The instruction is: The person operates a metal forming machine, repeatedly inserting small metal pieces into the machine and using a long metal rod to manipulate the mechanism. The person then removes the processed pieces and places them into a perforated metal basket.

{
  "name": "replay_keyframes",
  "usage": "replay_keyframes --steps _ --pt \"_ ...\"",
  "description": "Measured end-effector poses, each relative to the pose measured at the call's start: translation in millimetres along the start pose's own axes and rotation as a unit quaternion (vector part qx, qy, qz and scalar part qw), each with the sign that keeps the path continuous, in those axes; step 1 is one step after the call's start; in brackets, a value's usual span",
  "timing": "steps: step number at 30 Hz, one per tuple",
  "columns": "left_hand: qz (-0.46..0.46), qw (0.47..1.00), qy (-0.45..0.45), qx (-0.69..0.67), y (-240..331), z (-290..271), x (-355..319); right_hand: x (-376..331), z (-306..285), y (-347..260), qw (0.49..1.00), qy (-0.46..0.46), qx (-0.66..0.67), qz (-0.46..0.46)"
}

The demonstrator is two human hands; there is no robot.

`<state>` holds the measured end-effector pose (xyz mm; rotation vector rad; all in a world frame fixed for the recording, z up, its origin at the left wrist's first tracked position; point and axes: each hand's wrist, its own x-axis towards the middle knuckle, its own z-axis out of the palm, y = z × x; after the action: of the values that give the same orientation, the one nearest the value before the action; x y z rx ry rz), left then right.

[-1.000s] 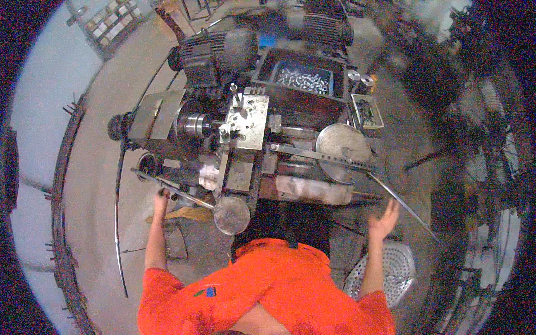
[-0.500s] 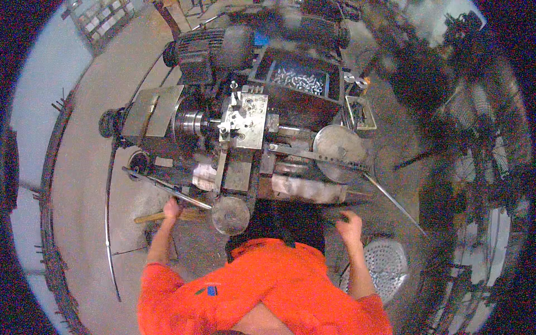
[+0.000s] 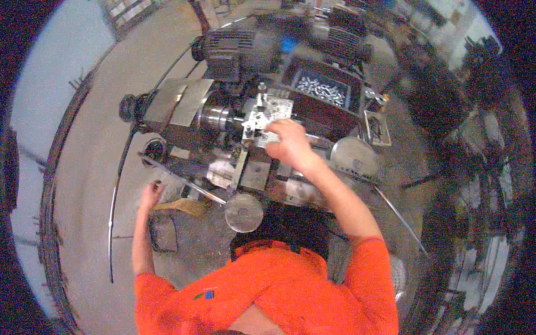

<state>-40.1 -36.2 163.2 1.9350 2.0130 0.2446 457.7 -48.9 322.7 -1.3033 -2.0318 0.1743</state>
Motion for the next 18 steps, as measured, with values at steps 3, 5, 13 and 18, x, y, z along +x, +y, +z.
replay_keyframes --steps 3,5,13,18 --pt "0.016 0.979 0.204 0.020 1 -89 -38 53 47 -12 0.993 -0.090 -0.060 -0.044" --pt "-0.029 0.958 0.280 0.060 -25 -121 -52 74 71 -20 0.989 -0.103 -0.104 -0.004" --pt "-0.235 0.927 0.209 0.205 -103 -93 -69 92 80 -32 0.960 -0.214 -0.180 0.022" --pt "-0.268 0.919 0.208 0.199 -125 -106 -46 94 79 -35 0.959 -0.235 -0.144 0.074"
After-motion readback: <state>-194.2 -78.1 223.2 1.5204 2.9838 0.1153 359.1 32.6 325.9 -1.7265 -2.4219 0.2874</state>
